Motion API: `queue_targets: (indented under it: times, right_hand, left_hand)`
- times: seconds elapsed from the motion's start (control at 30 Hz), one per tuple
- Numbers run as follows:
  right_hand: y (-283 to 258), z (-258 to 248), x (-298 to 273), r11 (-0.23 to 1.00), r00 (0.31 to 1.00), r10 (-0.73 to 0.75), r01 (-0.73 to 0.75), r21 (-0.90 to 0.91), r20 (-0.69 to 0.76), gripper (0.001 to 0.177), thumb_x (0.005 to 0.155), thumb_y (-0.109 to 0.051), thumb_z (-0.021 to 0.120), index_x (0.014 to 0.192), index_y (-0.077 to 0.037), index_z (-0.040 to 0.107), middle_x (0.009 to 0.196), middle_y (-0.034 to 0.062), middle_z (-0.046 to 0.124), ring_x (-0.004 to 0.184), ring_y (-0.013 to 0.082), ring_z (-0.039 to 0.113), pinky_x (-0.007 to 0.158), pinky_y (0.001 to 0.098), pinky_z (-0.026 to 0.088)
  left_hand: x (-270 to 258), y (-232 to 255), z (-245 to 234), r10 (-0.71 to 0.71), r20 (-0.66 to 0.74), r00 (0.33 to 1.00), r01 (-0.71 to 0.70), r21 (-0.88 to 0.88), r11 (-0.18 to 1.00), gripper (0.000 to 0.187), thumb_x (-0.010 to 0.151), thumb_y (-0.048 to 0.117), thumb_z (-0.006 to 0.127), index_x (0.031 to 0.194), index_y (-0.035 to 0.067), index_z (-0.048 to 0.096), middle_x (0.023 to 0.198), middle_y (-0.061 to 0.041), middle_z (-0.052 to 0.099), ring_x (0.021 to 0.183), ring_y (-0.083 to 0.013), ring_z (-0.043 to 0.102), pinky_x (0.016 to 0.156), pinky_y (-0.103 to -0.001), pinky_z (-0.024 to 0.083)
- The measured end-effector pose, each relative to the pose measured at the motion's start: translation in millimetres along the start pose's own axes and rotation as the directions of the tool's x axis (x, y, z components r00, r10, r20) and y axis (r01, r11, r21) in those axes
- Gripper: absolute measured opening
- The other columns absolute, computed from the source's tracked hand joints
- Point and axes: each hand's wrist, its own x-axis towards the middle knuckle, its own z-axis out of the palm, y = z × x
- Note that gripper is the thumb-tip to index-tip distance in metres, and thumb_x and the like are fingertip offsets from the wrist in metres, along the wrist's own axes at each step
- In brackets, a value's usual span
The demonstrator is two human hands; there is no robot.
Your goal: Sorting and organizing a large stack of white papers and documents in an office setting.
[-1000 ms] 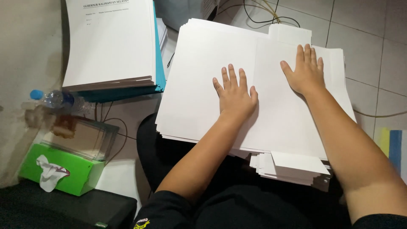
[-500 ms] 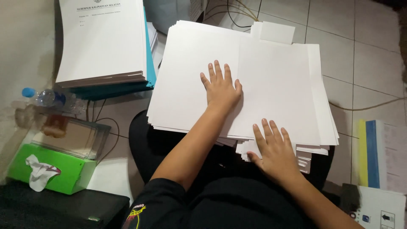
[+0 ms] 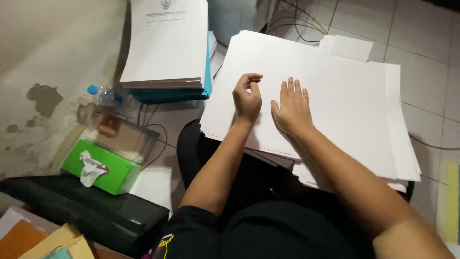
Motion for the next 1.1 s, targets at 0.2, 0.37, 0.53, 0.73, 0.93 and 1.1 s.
queue_targets:
  times: [0.2,0.37,0.53,0.73,0.93,1.1]
  right_hand:
    - [-4.7,2.8,-5.4,0.999,0.999,-0.006,0.009,0.051,-0.053,0.069,0.105,-0.042,0.036,0.156,0.005,0.038,0.163,0.0303,0.03,0.155,0.0388,0.021,0.123,0.0519,0.008]
    - [-7.1,-5.0,0.7,0.999,0.998,0.012,-0.009,0.045,-0.061,0.068,0.105,-0.041,0.038,0.156,0.003,0.037,0.163,0.0296,0.03,0.156,0.0376,0.02,0.123,0.051,0.007]
    - [-3.3,-2.7,1.7,0.998,0.999,0.017,-0.015,0.053,-0.039,0.069,0.106,-0.044,0.035,0.158,0.001,0.035,0.165,0.0277,0.027,0.156,0.0359,0.018,0.124,0.0501,0.006]
    - [-2.7,-3.1,-0.3,0.998,0.999,0.021,-0.018,0.068,-0.043,0.069,0.106,-0.045,0.034,0.158,0.0,0.035,0.165,0.0269,0.028,0.156,0.0349,0.018,0.124,0.0498,0.006]
    - [-1.2,-5.8,-1.5,0.997,0.999,0.033,-0.03,0.077,-0.038,0.069,0.106,-0.046,0.031,0.158,-0.001,0.034,0.165,0.0263,0.027,0.156,0.0341,0.018,0.124,0.0494,0.006]
    - [0.1,-6.1,-1.8,0.995,0.999,0.024,-0.02,0.101,-0.03,0.069,0.107,-0.048,0.028,0.158,-0.001,0.033,0.166,0.0258,0.026,0.157,0.0344,0.016,0.124,0.0499,0.005]
  left_hand:
    - [82.0,-22.2,-97.4,0.382,0.079,0.921,-0.339,0.646,0.684,0.019,0.085,0.011,0.06,0.101,0.018,0.068,0.09,-0.004,0.071,0.087,-0.0254,0.072,0.077,-0.037,0.056]
    - [118.2,-8.0,-132.0,-0.079,0.088,0.993,-0.062,0.957,0.282,0.045,0.08,0.038,0.082,0.106,0.003,0.071,0.1,-0.019,0.065,0.1,-0.0432,0.066,0.08,-0.057,0.051]
    - [141.0,-35.8,-138.7,-0.19,0.068,0.979,-0.017,0.966,0.257,0.034,0.077,0.031,0.087,0.087,0.0,0.074,0.072,-0.018,0.066,0.074,-0.0495,0.071,0.051,-0.07,0.054]
    - [137.0,-21.5,-138.6,-0.112,0.193,0.975,-0.16,0.954,0.252,0.009,0.076,0.003,0.075,0.069,0.003,0.07,0.057,-0.014,0.063,0.064,-0.0441,0.072,0.062,-0.057,0.052]
    - [77.7,49.1,-125.2,-0.022,0.498,0.867,-0.478,0.844,0.242,0.006,0.082,0.014,0.07,0.077,0.01,0.07,0.065,-0.01,0.068,0.067,-0.0356,0.071,0.074,-0.048,0.045]
    - [37.4,94.4,-123.2,-0.326,0.603,0.728,-0.526,0.796,0.298,0.102,0.069,0.054,0.089,0.148,0.004,0.049,0.155,-0.027,0.046,0.146,-0.0471,0.037,0.111,-0.07,0.029]
